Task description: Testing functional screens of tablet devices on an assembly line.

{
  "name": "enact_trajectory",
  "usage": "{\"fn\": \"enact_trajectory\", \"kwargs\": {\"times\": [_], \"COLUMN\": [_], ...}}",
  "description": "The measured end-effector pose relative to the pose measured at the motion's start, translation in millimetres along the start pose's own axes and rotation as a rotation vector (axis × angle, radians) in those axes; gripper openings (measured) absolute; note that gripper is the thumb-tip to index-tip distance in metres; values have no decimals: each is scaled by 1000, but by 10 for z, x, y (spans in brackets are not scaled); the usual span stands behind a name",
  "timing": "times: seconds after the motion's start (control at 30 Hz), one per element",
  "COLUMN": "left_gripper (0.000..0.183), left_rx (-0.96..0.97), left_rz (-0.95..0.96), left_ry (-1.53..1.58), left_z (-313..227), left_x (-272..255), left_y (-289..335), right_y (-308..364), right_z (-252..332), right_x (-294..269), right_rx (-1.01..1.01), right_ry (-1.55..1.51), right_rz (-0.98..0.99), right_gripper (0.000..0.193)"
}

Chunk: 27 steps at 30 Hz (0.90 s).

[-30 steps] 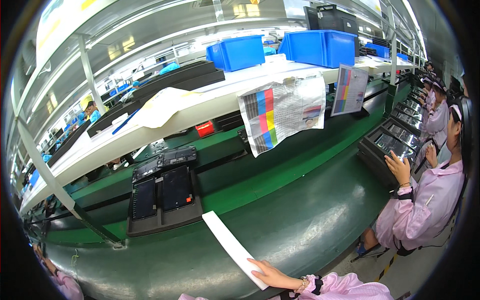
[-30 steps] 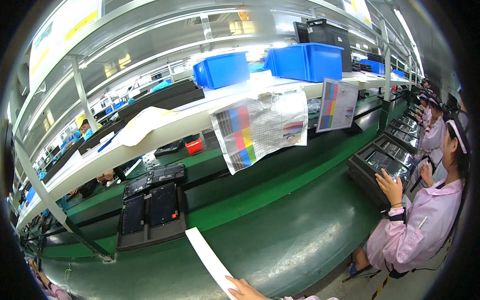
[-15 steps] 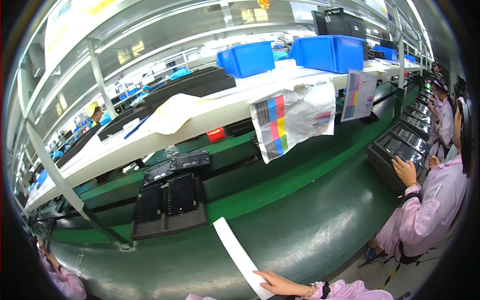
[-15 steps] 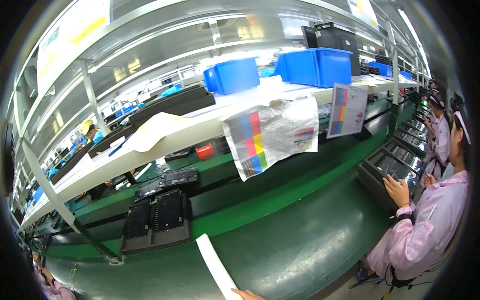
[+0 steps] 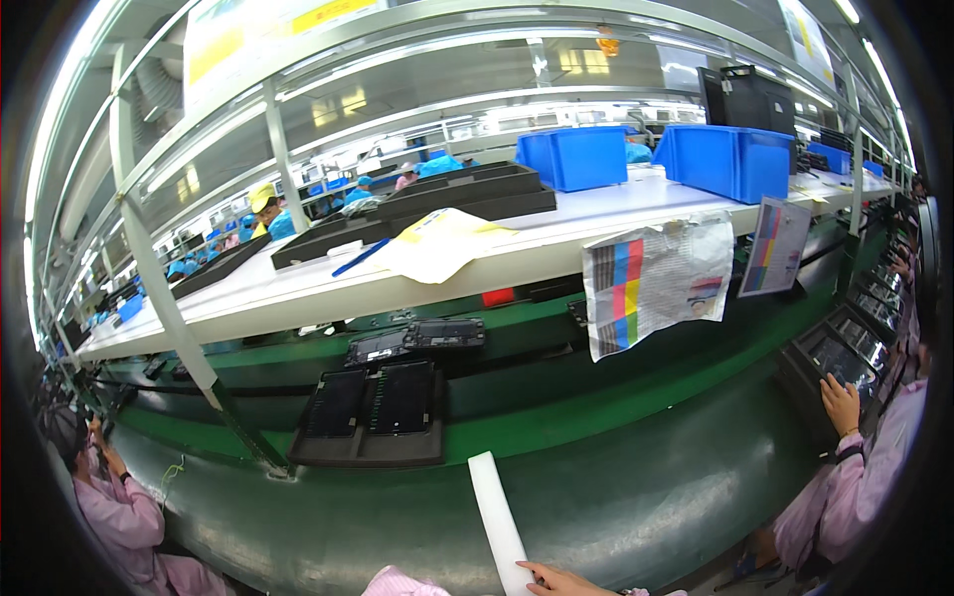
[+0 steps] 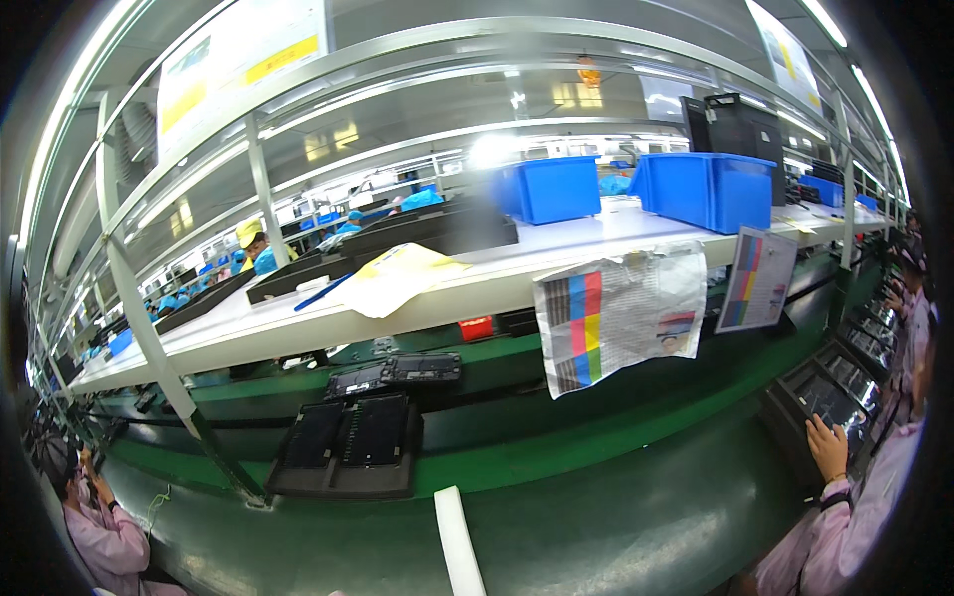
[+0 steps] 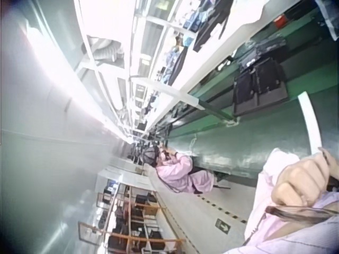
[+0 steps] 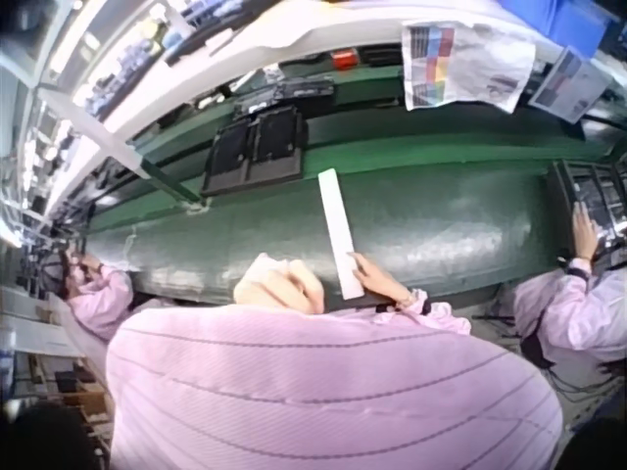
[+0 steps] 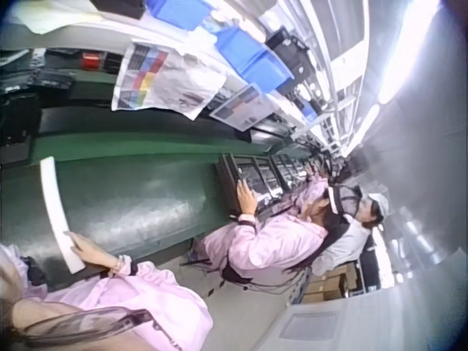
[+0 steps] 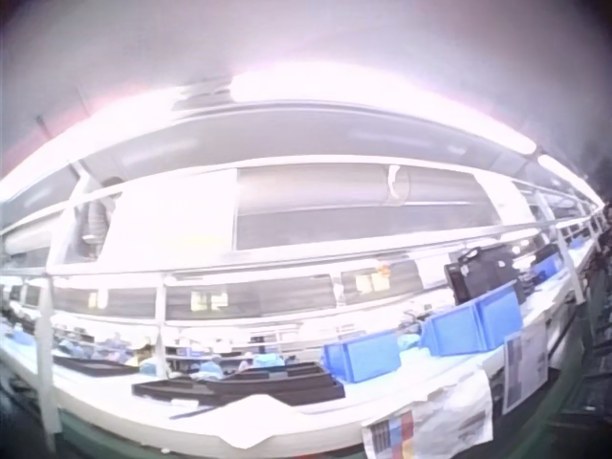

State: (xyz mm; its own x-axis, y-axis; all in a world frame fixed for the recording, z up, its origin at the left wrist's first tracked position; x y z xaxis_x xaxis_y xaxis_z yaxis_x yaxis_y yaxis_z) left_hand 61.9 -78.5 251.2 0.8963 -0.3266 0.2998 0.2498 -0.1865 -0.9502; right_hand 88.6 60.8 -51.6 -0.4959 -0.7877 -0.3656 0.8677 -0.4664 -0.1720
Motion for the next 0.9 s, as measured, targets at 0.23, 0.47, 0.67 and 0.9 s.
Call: {"fn": "enact_trajectory", "kwargs": {"times": [0.23,0.47,0.67,0.9], "left_gripper": [18,16,23,11], "left_rx": [66,43,-61,125], "left_rz": [9,-64,-80,14], "left_ry": [-281,-687,-1068,-581], "left_z": [79,151,167,321], "left_x": [-104,205,137,91], "left_y": [-172,-301,-385,-366], "right_y": [-21,3,-24,-11], "right_z": [-24,-57,93,-158], "right_x": [-16,58,-72,133], "right_rx": [72,-9,-74,-33], "right_ry": [65,18,88,74], "right_rz": [10,-18,-159,53], "right_gripper": [49,47,35,51]}}
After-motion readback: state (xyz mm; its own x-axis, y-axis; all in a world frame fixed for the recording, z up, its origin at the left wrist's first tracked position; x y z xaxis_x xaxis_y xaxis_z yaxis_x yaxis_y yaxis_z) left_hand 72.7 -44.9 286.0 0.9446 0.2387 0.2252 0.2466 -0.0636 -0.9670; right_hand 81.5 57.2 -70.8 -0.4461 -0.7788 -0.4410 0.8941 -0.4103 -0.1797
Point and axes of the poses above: each hand's wrist, its own y-axis away from the middle knuckle, its own x-axis out of the palm, z = x × y, the point moved 7 cm from there along -y, towards the middle knuckle, and after that the axes turned 10 degrees about -z, right-handed, at the moved point
